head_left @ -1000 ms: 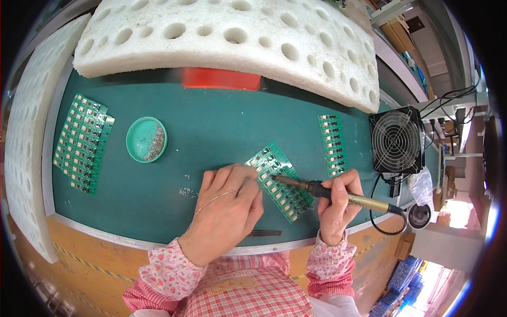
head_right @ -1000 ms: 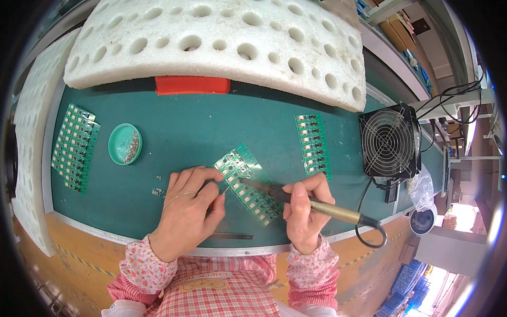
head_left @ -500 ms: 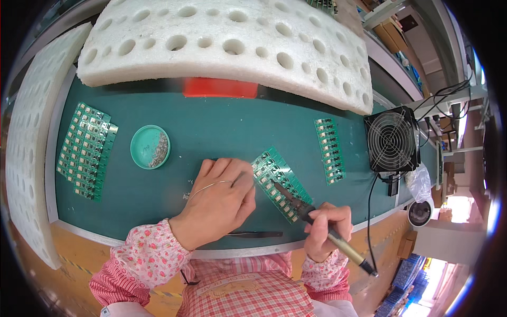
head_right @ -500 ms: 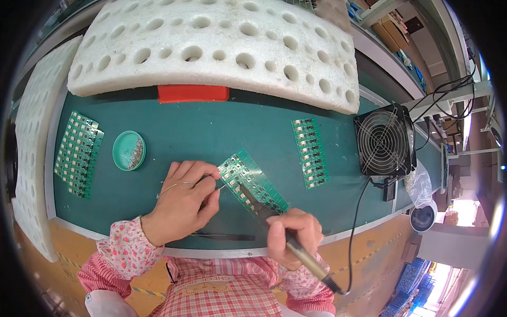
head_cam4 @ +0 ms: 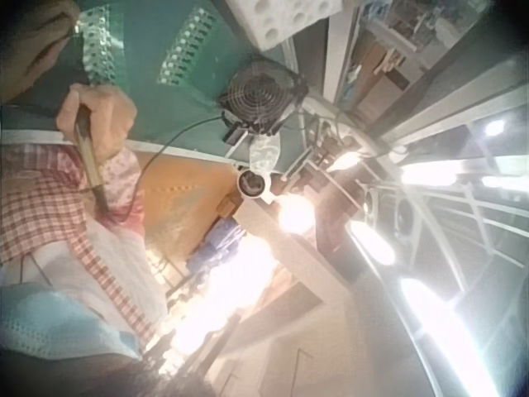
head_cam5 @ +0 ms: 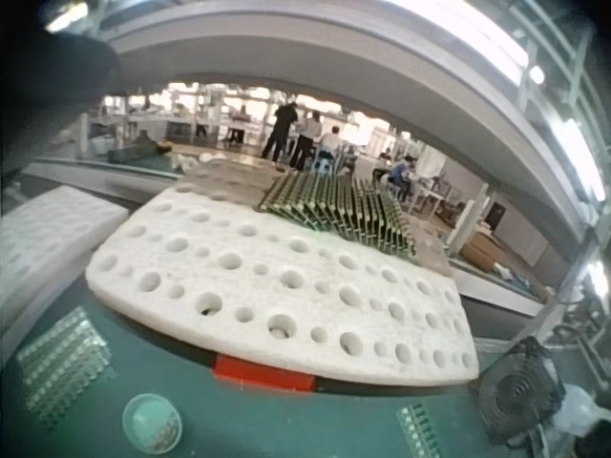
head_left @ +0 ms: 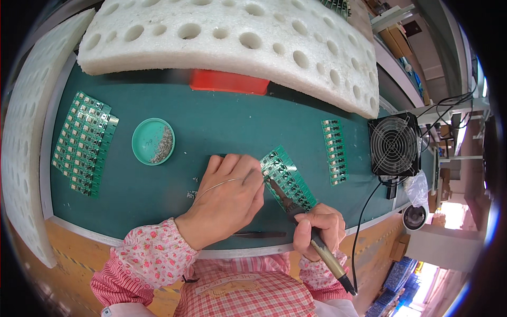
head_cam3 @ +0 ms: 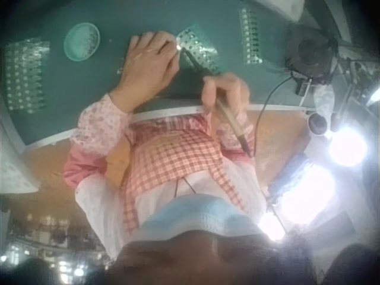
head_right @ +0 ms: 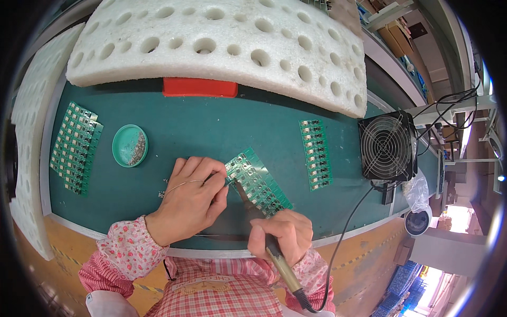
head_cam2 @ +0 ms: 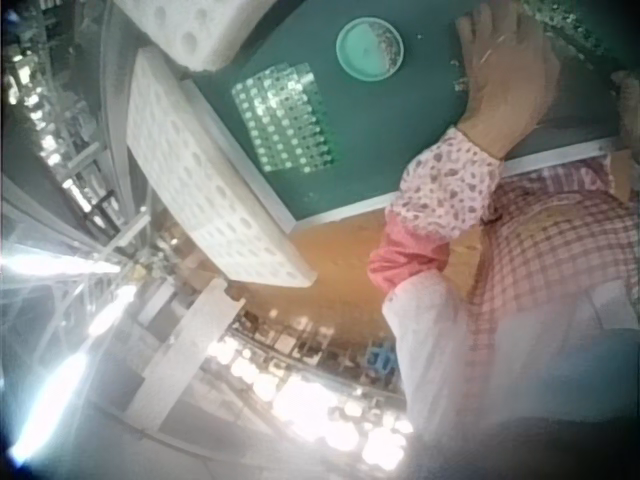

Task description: The person solders electronic components onto printed circuit boards with a soldering iron and solder wire, using tweezers to position the components.

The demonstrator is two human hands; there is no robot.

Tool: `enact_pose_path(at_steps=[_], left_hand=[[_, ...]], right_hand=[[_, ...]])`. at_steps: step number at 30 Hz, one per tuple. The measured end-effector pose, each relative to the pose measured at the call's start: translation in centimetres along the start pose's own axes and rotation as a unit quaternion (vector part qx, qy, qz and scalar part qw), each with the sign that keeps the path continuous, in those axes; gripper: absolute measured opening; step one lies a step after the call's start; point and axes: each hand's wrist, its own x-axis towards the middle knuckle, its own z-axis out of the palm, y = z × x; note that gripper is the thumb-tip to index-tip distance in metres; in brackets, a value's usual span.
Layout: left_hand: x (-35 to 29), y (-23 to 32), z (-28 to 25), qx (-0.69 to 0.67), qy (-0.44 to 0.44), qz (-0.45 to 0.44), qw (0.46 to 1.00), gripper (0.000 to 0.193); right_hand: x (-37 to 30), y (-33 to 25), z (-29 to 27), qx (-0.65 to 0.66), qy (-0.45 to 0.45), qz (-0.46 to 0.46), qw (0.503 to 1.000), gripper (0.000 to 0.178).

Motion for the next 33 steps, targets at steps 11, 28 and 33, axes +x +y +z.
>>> enact_pose_path(at_steps=[11, 28, 33], left_hand=[[0.1, 0.2, 0.1, 0.008, -0.009, -0.003, 1.0, 0.016], [0.0, 0.0, 0.0, 0.002, 0.003, 0.005, 1.0, 0.015], [0.1, 0.0, 0.1, 0.005, 0.005, 0.008, 1.0, 0.015]], right_hand=[[0.1, 0.1, 0.5, 0.0, 0.001, -0.025, 1.0, 0.018], [-1.3, 0.1, -0.3, 0.033, 0.046, 0.035, 0.998, 0.016], [-1.2, 0.5, -0.5, 0.053, 0.099, 0.17, 0.979, 0.014]])
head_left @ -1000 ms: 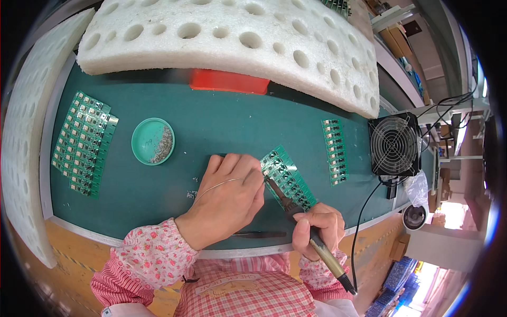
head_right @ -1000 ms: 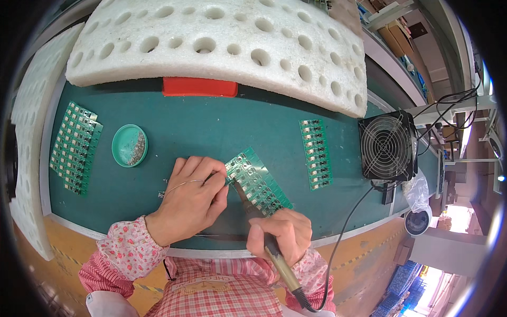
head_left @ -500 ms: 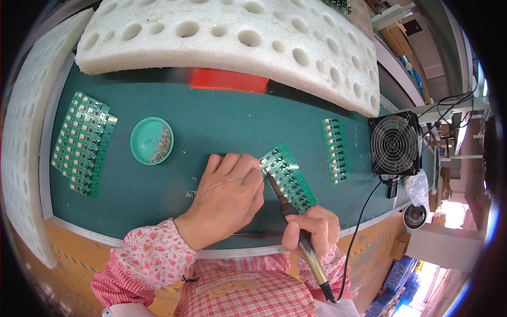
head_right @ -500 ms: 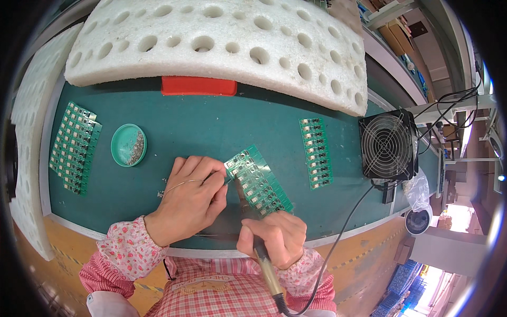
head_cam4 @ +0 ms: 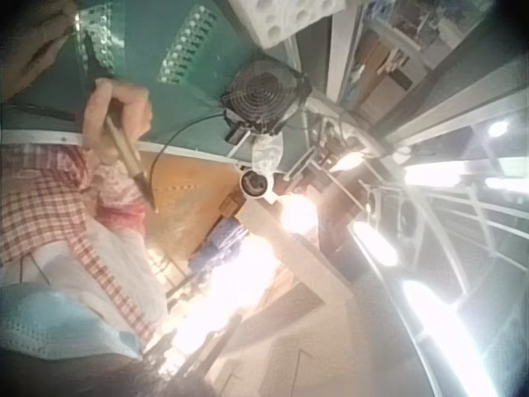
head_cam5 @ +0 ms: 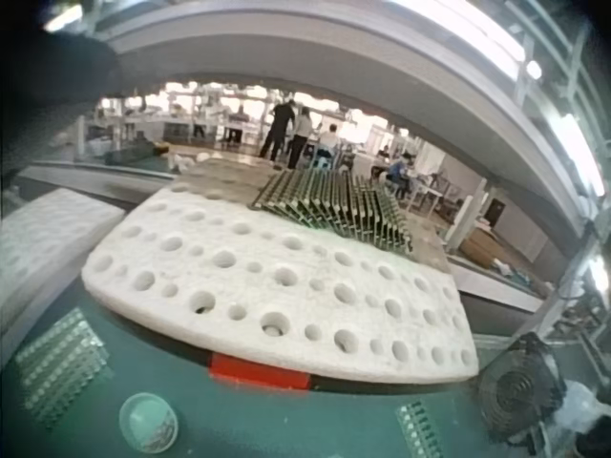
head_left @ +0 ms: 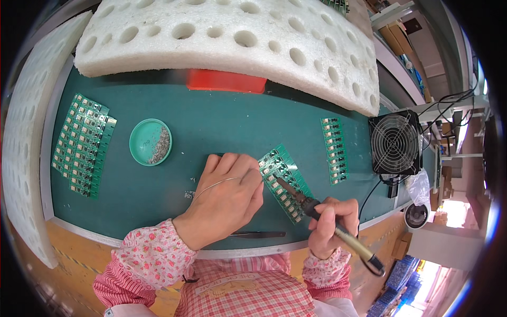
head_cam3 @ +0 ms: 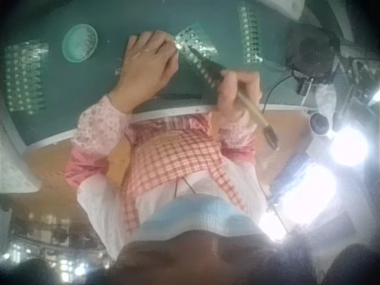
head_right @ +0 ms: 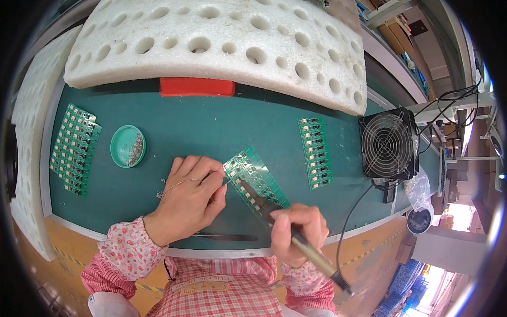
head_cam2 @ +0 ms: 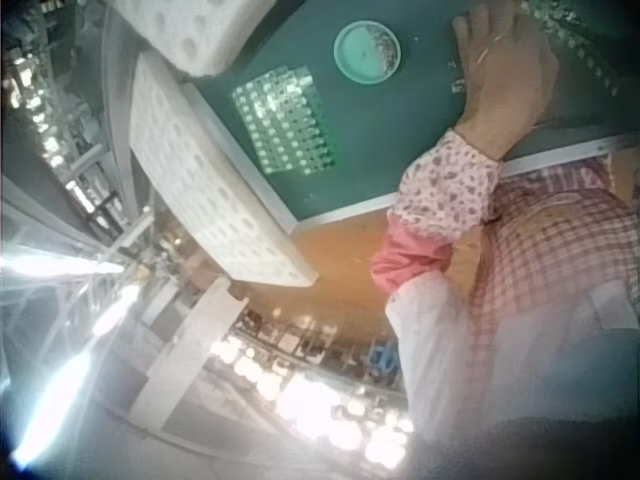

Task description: The person solders electronic components onto printed circuit boards with a soldering iron and solder wire, using tweezers to position the components.

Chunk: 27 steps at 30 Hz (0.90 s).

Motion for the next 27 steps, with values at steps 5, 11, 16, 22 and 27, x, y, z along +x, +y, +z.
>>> enact_pose_path(at_steps=[5, 11, 16, 22, 27], left_hand=[[0.1, 0.1, 0.2, 0.003, 0.001, -0.003, 1.0, 0.016], [0.3, 0.2, 0.3, 0.018, -0.009, -0.005, 1.0, 0.016], [0.2, 0.2, 0.3, 0.023, -0.011, -0.008, 1.0, 0.016], [0.3, 0.2, 0.2, -0.006, 0.018, 0.0, 1.0, 0.016], [0.3, 0.1, 0.3, -0.004, 0.016, 0.003, 1.0, 0.015]], right_hand=[[0.7, 0.1, 0.2, 0.048, -0.008, 0.06, 0.997, 0.013], [0.6, 0.7, 0.8, 0.005, -0.026, -0.052, 0.998, 0.011], [1.7, -0.2, 1.0, -0.049, -0.076, -0.171, 0.981, 0.011], [0.8, -0.8, 1.6, -0.094, -0.112, -0.244, 0.959, 0.015], [0.7, -0.9, 1.7, -0.091, -0.113, -0.238, 0.96, 0.014]])
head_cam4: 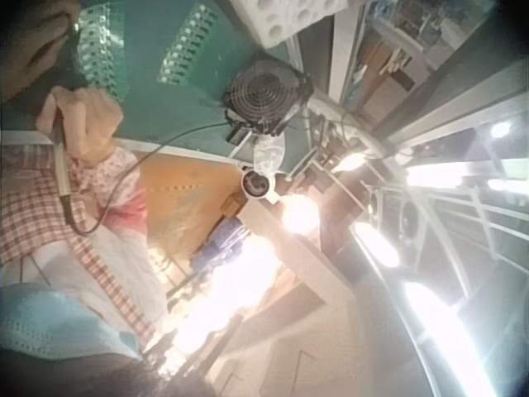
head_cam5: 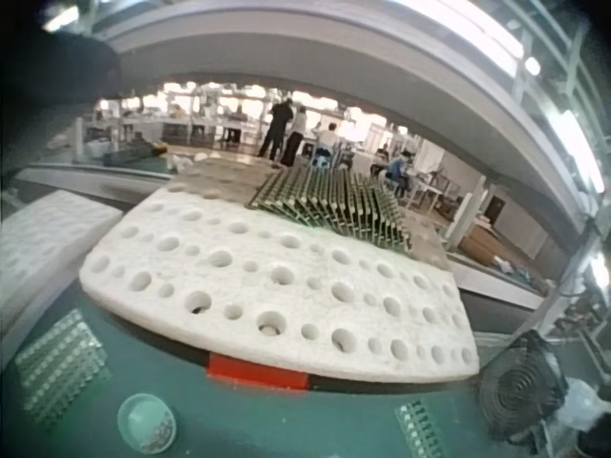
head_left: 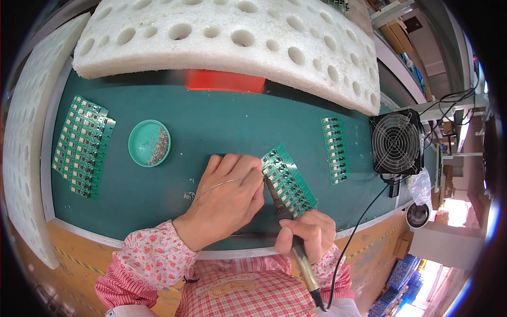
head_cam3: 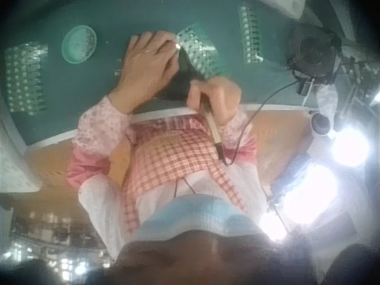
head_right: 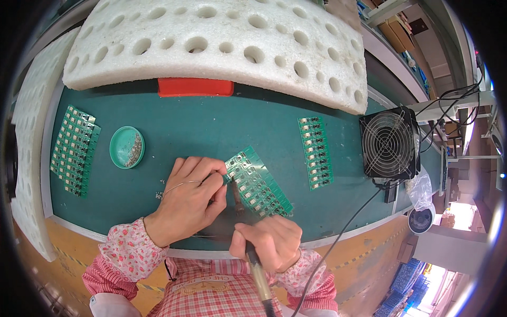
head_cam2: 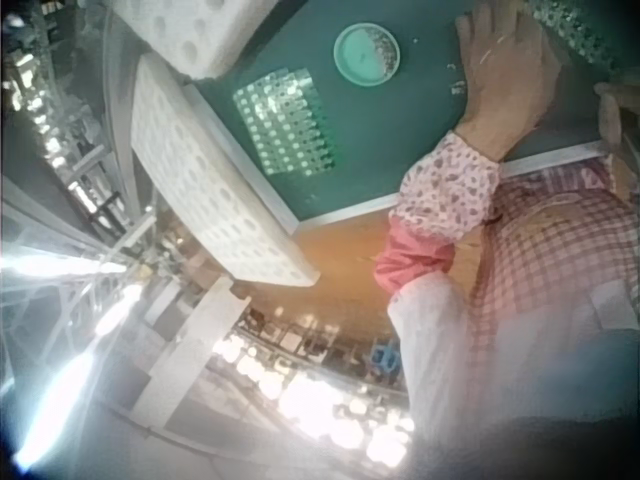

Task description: The person solders electronic components onto printed circuit boards with a soldering iron and solder wire, using tweezers to position the components.

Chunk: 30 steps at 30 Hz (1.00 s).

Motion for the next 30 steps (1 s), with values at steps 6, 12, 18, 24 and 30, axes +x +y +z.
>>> enact_pose_path(at_steps=[6, 12, 18, 24, 30], left_hand=[[0.0, 0.0, 0.0, -0.001, 0.003, -0.003, 1.0, 0.015], [0.0, 0.0, 0.0, 0.008, -0.009, 0.0, 1.0, 0.014], [0.2, 0.0, -0.1, 0.012, -0.019, -0.001, 1.0, 0.015], [0.2, -0.1, -0.1, -0.001, -0.016, -0.005, 1.0, 0.014], [0.3, -0.2, -0.1, -0.009, -0.002, -0.009, 1.0, 0.013]], right_hand=[[-1.3, 0.6, -0.8, 0.088, 0.099, 0.144, 0.981, 0.01], [-0.7, 1.2, -1.2, 0.136, 0.099, 0.284, 0.944, 0.012], [-0.8, 1.6, -1.0, 0.162, 0.113, 0.292, 0.936, 0.011], [-0.9, 1.9, -0.8, 0.158, 0.112, 0.278, 0.941, 0.013], [-0.9, 1.5, -1.4, 0.162, 0.107, 0.282, 0.939, 0.013]])
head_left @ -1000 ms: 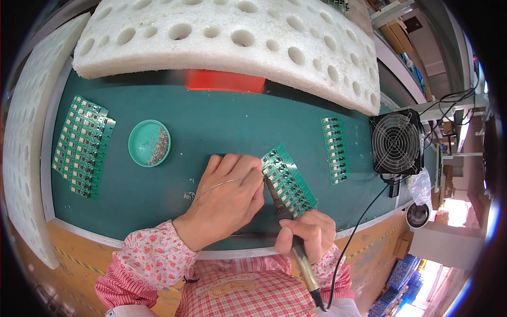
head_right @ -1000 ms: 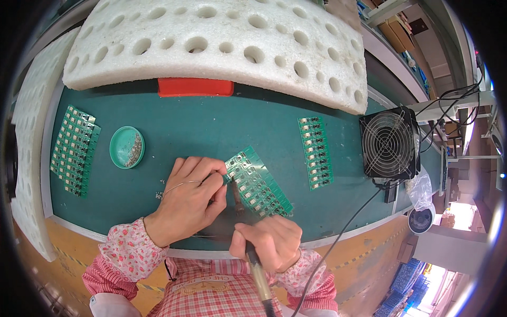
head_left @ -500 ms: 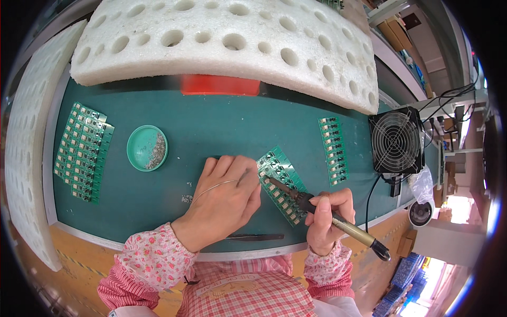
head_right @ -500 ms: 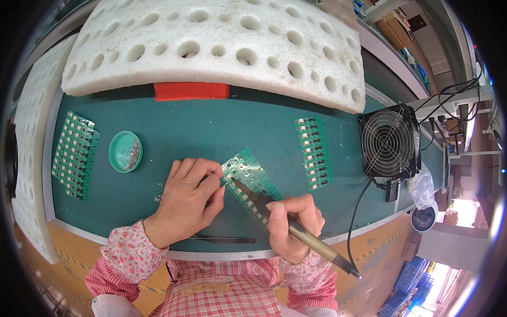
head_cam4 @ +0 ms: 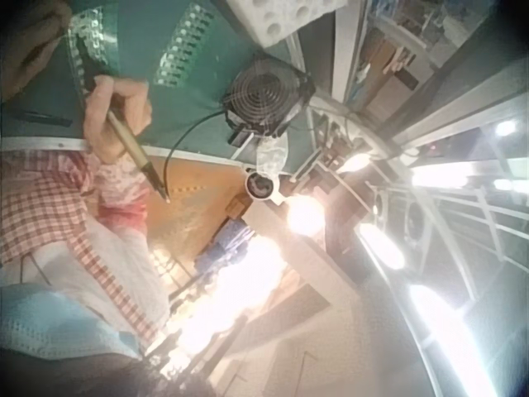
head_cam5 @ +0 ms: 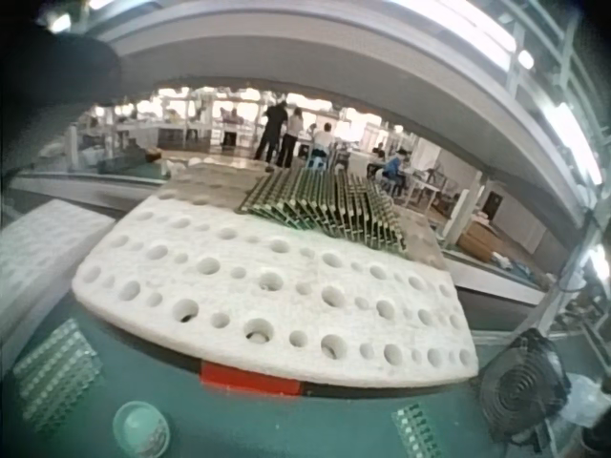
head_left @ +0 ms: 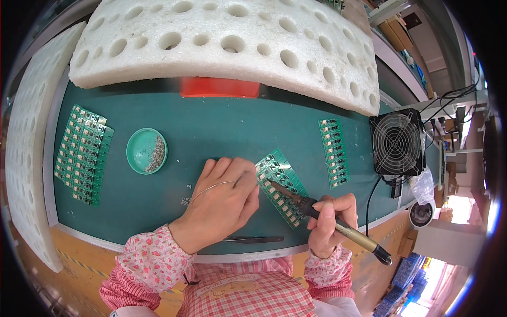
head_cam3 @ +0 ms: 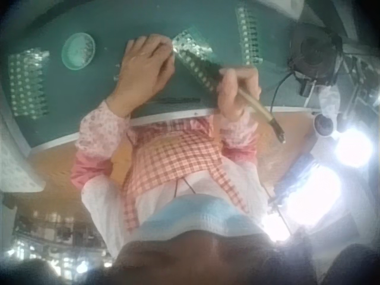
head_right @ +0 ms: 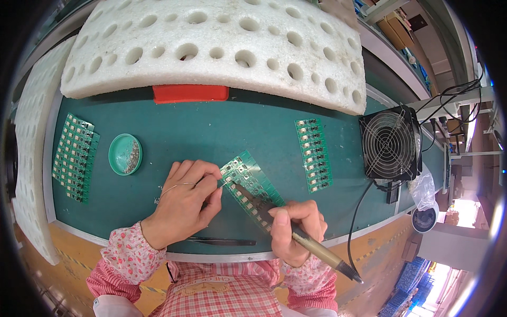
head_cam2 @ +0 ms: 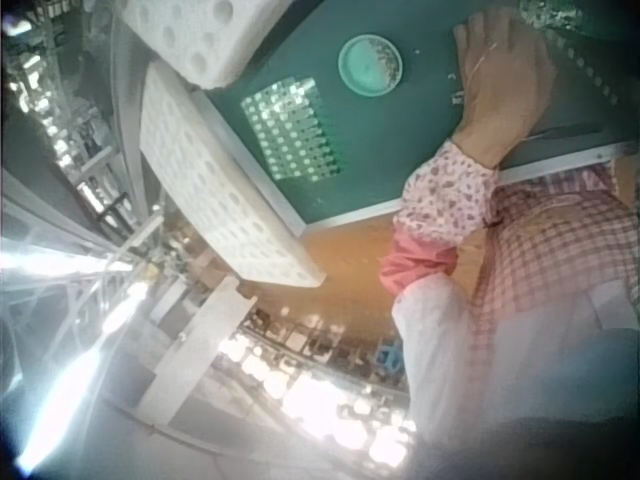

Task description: The person solders electronic components onto printed circuit boards with a soldering iron and solder wire, using tweezers to position the components.

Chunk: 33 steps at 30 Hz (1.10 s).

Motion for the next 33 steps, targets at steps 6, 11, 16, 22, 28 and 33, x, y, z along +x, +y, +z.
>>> enact_pose_path(at_steps=[6, 11, 16, 22, 28, 33], left_hand=[[0.1, -0.2, -0.5, 0.004, 0.006, -0.017, 1.0, 0.014], [0.2, -0.4, -0.3, 0.011, -0.001, -0.004, 1.0, 0.015], [0.3, -0.3, -0.3, 0.022, -0.007, -0.004, 1.0, 0.015], [0.3, -0.4, -0.2, 0.023, -0.006, -0.003, 1.0, 0.015], [0.3, -0.3, -0.2, 0.033, -0.019, -0.019, 0.999, 0.017], [0.3, -0.3, -0.2, 0.025, -0.012, -0.015, 0.999, 0.017]], right_hand=[[0.6, -0.1, 0.6, -0.011, 0.008, -0.07, 0.997, 0.01], [1.4, 0.0, 1.3, -0.047, -0.053, -0.165, 0.984, 0.011], [1.7, -0.1, 1.5, -0.058, -0.08, -0.181, 0.979, 0.014], [1.9, -0.5, 1.8, -0.102, -0.091, -0.211, 0.968, 0.015], [1.4, -0.5, 2.2, -0.109, -0.095, -0.245, 0.959, 0.017], [0.9, -0.4, 2.6, -0.145, -0.111, -0.296, 0.937, 0.015]])
